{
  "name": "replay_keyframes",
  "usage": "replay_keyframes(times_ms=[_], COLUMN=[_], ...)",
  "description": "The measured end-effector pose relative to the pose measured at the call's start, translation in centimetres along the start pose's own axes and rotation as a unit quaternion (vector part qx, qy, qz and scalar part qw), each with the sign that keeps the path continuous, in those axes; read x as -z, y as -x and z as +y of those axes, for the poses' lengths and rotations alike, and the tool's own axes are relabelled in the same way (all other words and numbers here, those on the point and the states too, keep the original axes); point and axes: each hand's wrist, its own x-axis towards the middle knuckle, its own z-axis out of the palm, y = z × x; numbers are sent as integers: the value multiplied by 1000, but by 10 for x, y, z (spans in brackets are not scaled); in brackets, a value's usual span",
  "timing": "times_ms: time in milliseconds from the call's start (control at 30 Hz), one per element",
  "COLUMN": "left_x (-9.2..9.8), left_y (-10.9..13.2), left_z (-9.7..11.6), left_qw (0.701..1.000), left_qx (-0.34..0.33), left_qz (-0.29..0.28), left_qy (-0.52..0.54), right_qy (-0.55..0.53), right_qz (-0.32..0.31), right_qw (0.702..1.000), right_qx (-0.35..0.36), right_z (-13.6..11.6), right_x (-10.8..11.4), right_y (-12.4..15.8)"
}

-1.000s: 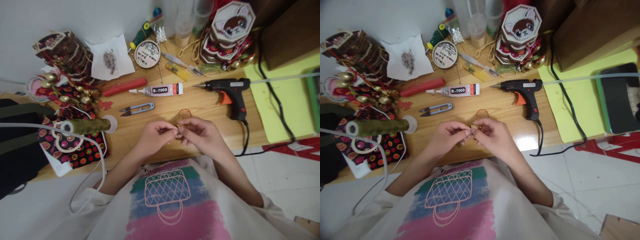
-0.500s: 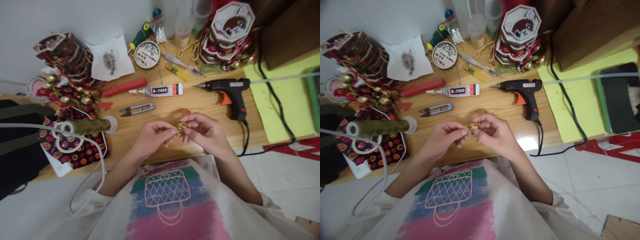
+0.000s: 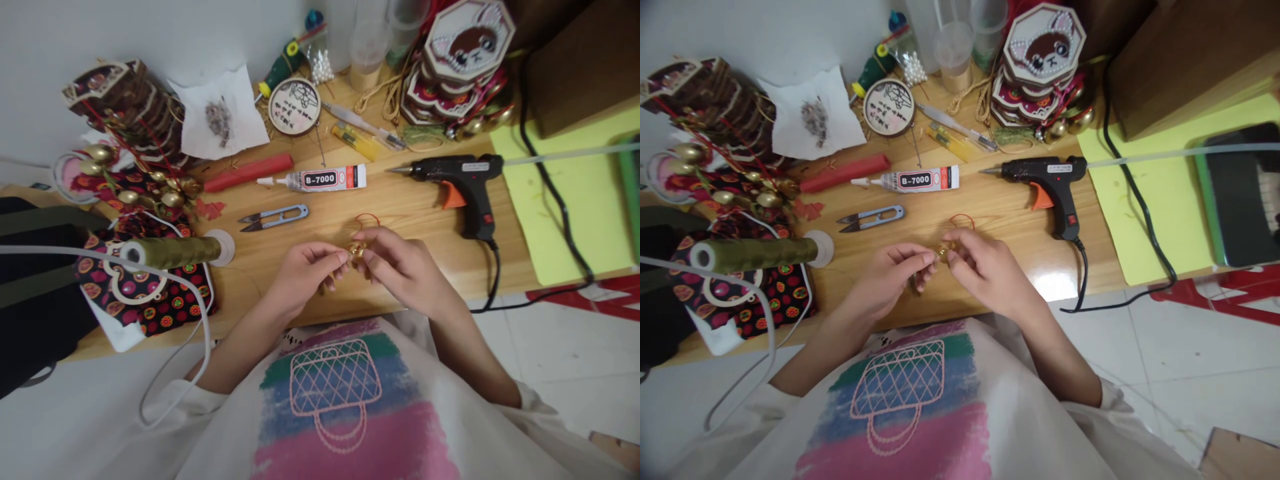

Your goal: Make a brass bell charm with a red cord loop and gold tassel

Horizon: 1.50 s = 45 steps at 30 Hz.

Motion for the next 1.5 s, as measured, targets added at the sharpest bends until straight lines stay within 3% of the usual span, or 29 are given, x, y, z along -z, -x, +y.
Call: replay_keyframes(times_ms=[167,333,800,933,1233,1500], left_x=[0,-3,-17,-19,-12,8], left_y=[1,2,3,-3,7,27], left_z=[-3,-2,11,22,68,65], left_qw=[999,998,972,961,927,913], left_qx=[6,1,-1,-40,-120,-133], left_qz=[27,31,79,90,43,-18], left_qy=[23,52,220,257,353,385], right_qy=[112,137,-9,-45,75,50], right_qz=[30,82,228,228,202,117], right_qw=[993,986,972,970,949,962], right_qx=[33,39,48,70,229,240], right_z=[-6,-11,-21,-24,-69,-80], right_x=[-3,-10,-23,-23,-2,-10], right_y=[2,5,3,-9,-48,-51])
